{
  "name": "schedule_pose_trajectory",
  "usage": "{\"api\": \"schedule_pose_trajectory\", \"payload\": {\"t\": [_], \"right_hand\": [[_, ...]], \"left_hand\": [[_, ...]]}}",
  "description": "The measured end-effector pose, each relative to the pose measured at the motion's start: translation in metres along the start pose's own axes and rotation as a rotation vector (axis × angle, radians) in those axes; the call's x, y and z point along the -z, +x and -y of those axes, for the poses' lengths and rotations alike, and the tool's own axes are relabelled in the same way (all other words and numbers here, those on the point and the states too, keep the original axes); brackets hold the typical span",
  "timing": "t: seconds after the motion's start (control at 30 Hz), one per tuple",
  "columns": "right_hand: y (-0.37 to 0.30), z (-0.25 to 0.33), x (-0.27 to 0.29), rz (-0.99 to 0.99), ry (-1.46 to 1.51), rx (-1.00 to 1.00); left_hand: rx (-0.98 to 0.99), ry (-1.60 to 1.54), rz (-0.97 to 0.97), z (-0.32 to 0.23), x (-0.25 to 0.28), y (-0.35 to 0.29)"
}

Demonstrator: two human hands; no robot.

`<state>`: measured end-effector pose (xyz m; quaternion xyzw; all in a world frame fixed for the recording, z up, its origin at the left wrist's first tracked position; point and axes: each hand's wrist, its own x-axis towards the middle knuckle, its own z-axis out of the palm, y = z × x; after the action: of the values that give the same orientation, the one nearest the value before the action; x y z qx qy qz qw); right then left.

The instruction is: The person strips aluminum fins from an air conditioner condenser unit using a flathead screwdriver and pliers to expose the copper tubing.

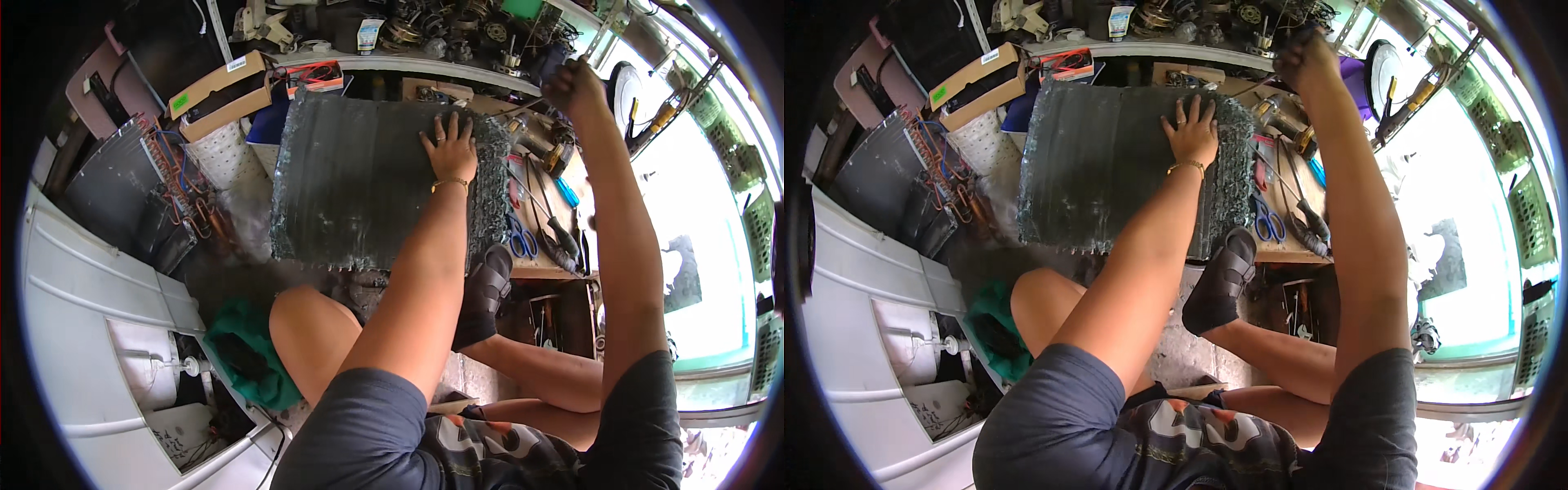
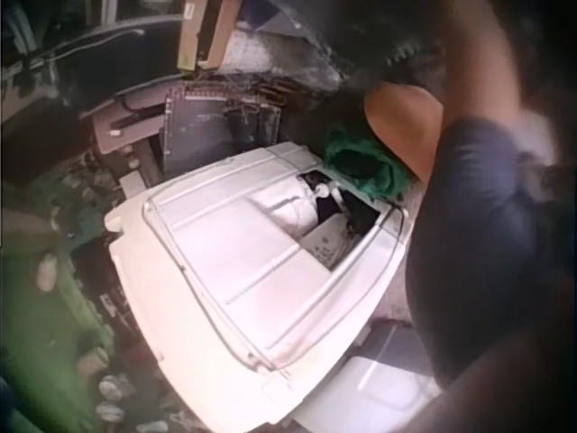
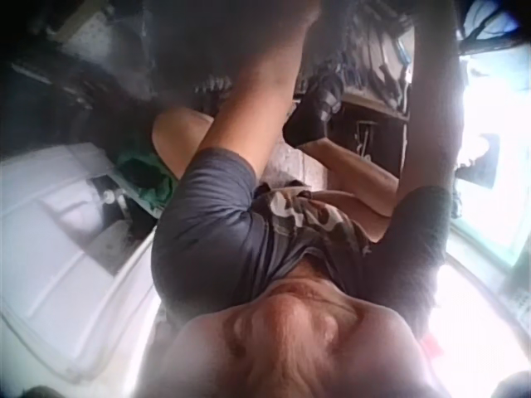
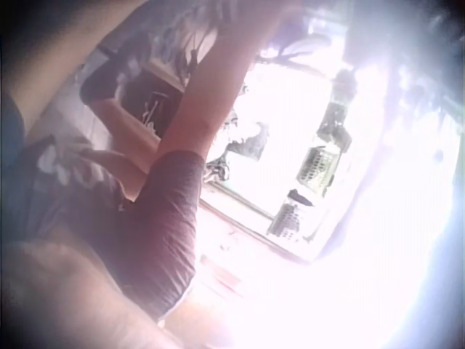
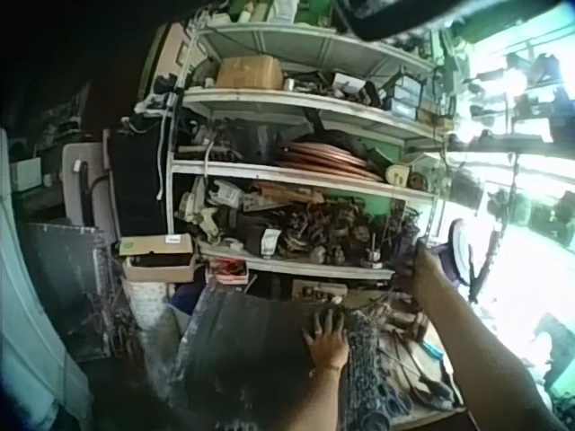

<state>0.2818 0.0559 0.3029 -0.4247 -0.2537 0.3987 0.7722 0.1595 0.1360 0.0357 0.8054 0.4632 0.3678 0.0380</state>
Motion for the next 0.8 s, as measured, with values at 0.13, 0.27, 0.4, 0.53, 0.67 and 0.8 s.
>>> {"api": "schedule_pose_trajectory", "payload": {"t": [0.13,0.27,0.4,0.53,0.67,0.8], "right_hand": [[0.040,-0.056,0.037,-0.141,0.062,0.054],[0.034,-0.132,0.065,-0.125,-0.065,0.265],[0.020,-0.207,0.074,-0.170,-0.253,0.302],[0.086,-0.199,0.076,-0.101,-0.203,0.383],[0.172,-0.157,0.094,-0.587,-0.127,0.035],[0.220,-0.149,0.095,-0.786,-0.116,-0.107]], "left_hand": [[0.026,0.016,0.249,0.021,-0.016,-0.007],[-0.009,0.093,0.260,0.034,-0.026,-0.017],[-0.050,0.063,0.219,0.035,-0.027,-0.020],[-0.057,0.058,0.205,0.035,-0.023,-0.021],[-0.044,0.064,0.203,0.034,-0.017,-0.023],[-0.051,0.044,0.198,0.033,-0.013,-0.023]]}}
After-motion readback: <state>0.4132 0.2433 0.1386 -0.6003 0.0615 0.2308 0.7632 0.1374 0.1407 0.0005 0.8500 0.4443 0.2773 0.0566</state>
